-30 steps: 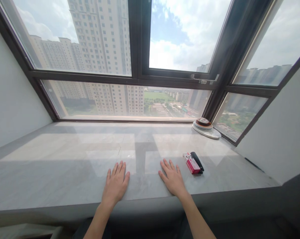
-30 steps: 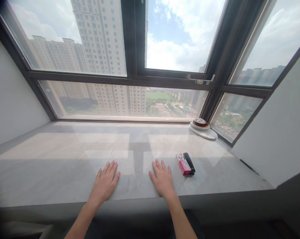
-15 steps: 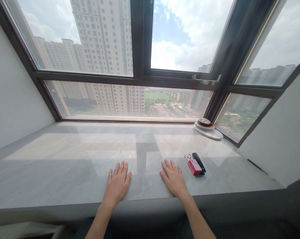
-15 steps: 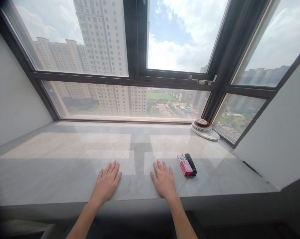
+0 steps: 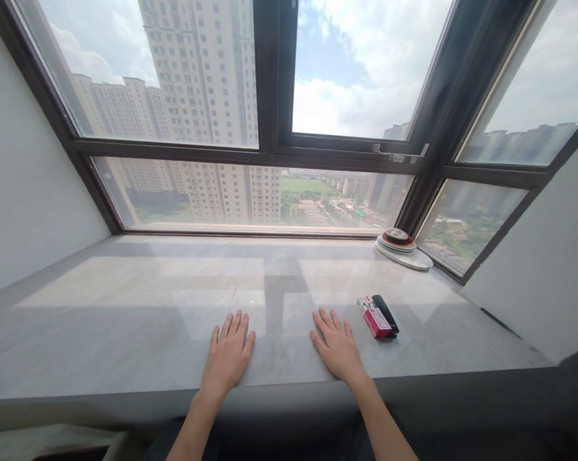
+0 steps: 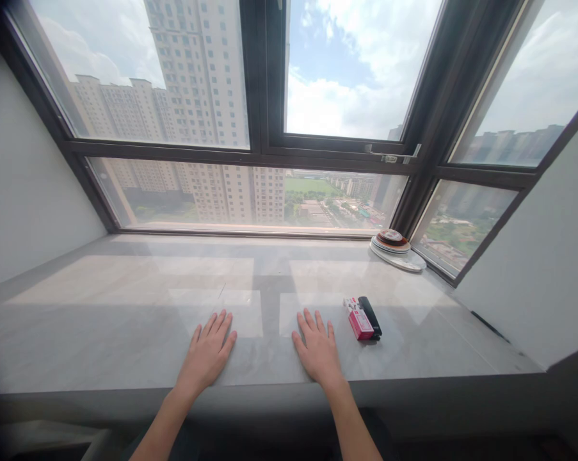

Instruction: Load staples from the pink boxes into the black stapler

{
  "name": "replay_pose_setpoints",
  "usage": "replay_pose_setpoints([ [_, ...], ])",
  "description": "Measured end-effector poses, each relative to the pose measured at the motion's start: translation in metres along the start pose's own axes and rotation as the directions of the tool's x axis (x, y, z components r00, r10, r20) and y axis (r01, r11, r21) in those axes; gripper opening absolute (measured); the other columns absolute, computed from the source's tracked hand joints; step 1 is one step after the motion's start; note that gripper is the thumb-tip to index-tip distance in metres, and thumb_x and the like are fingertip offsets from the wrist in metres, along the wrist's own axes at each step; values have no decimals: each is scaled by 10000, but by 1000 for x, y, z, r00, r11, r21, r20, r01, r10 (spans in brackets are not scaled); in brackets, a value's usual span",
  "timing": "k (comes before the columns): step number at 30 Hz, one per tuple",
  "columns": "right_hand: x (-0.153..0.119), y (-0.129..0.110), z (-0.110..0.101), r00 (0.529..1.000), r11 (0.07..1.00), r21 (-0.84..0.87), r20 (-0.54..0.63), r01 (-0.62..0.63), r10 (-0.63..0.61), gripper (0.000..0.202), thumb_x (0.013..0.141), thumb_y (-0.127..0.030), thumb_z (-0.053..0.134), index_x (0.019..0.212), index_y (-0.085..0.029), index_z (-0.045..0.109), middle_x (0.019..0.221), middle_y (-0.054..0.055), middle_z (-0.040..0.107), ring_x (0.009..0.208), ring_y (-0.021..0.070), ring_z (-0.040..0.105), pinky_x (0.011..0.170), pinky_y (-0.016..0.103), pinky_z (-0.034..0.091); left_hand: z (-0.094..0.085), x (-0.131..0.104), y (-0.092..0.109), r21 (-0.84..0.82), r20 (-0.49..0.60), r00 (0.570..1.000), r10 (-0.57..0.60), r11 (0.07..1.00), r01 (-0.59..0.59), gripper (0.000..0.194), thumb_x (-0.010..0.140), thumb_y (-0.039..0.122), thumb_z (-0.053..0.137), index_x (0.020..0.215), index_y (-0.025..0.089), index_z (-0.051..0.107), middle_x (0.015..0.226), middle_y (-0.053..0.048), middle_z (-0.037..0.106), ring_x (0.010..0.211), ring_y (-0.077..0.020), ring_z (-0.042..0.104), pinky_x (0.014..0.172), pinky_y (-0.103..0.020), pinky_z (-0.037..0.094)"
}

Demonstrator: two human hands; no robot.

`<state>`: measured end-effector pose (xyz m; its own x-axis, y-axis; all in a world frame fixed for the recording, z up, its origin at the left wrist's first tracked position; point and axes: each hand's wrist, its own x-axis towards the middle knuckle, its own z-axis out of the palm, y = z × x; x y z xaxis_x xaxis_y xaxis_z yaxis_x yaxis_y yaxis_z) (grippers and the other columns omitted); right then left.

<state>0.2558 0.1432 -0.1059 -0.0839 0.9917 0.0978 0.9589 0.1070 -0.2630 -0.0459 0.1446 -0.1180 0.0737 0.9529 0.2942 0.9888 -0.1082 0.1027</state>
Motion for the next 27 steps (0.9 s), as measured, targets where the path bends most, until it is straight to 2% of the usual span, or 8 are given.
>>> replay_pose_setpoints([
  [17,-2,-7,-9,998,999,-5,44,-41,41,590,1025,-513,265,1597,-369,258,1676,-83,154,1557,224,58,1235,440,19,-1,1,0,-14,23,1000,-13,1000,14,561,1036,424,305,1563,240,364,1647,-43,277,1529,-260,201,1226,-483,150],
  [27,-1,-4,-4,1000,1000,5,9,-18,18,588,1028,-530,260,1592,-366,276,1670,-84,184,1556,222,68,1237,446,25,0,1,0,0,9,1000,-5,1000,5,563,1036,430,304,1560,235,367,1643,-47,288,1525,-262,212,1225,-496,152],
])
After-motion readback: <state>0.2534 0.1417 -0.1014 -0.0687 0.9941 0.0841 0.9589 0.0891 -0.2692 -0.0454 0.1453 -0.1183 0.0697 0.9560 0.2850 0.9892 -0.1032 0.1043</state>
